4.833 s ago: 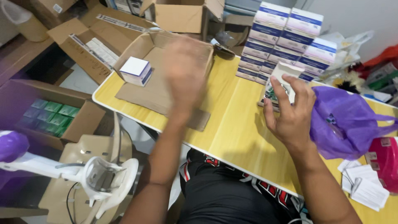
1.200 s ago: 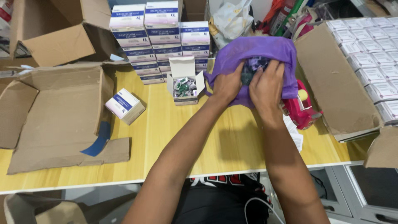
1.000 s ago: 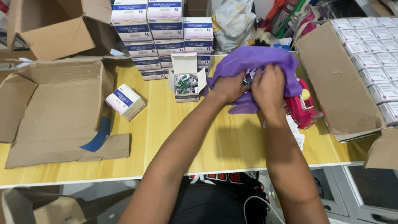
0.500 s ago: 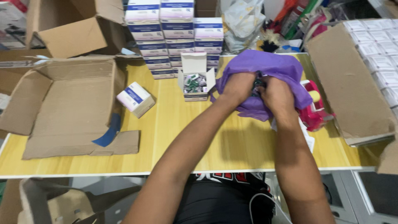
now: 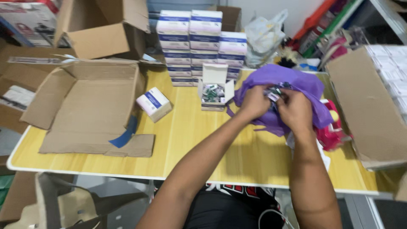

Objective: The person opens a small white box and places multiple individually wrapped items into it from a purple bag. The person then closes the box and sets it aside. The person repeats this process with another box.

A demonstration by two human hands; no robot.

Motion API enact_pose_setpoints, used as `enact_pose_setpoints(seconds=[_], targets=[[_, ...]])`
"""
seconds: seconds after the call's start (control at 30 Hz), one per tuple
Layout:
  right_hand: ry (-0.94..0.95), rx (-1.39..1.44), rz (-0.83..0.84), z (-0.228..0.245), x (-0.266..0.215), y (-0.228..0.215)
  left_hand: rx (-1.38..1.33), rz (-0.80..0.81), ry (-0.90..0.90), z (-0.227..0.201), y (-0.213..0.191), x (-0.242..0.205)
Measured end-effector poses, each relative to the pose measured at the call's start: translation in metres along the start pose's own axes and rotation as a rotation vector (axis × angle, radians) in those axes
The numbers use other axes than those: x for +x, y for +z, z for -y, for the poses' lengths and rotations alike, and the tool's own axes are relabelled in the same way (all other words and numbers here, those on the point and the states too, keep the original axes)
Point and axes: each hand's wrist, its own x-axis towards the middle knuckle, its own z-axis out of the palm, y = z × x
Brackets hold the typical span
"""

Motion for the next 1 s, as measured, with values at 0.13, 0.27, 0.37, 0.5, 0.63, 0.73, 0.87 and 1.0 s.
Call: enact_pose_setpoints(seconds=[0.13, 0.27, 0.37, 0.5, 0.63, 0.73, 0.87, 1.0], targets=[[-0.026, -0.011, 0.001, -0.006, 0.006, 0.008, -0.256, 0.059, -0.056, 0.021, 0.011, 0.010], [-0.078, 0.016, -0.060, -0.012, 0.006, 0.016, -0.583, 0.238, -0.207, 0.020, 0.007, 0.004], [-0.111, 0.017, -0.127, -0.016, 0.007, 0.015, -0.563, 0.173, -0.113, 0.006, -0.004, -0.002], [0.028, 0.456, -0.117, -0.021, 0.013, 0.013, -0.412, 0.035, -0.002, -0.012, -0.010, -0.004], [0.037, 0.749, -0.119, -0.024, 0.018, 0.018, -0.779, 0.036, -0.050, -0.020, -0.011, 0.000], [0.079, 0.719, -0.108, -0.033, 0.015, 0.020, -0.848, 0.019, -0.155, -0.020, -0.010, -0.002], [0.093, 0.769, -0.121, -0.042, 0.018, 0.027, -0.612, 0.049, -0.246, -0.015, -0.008, -0.004], [0.027, 0.912, -0.166, -0.047, 0.028, 0.031, -0.870, 0.093, -0.280, -0.009, 0.002, 0.010]])
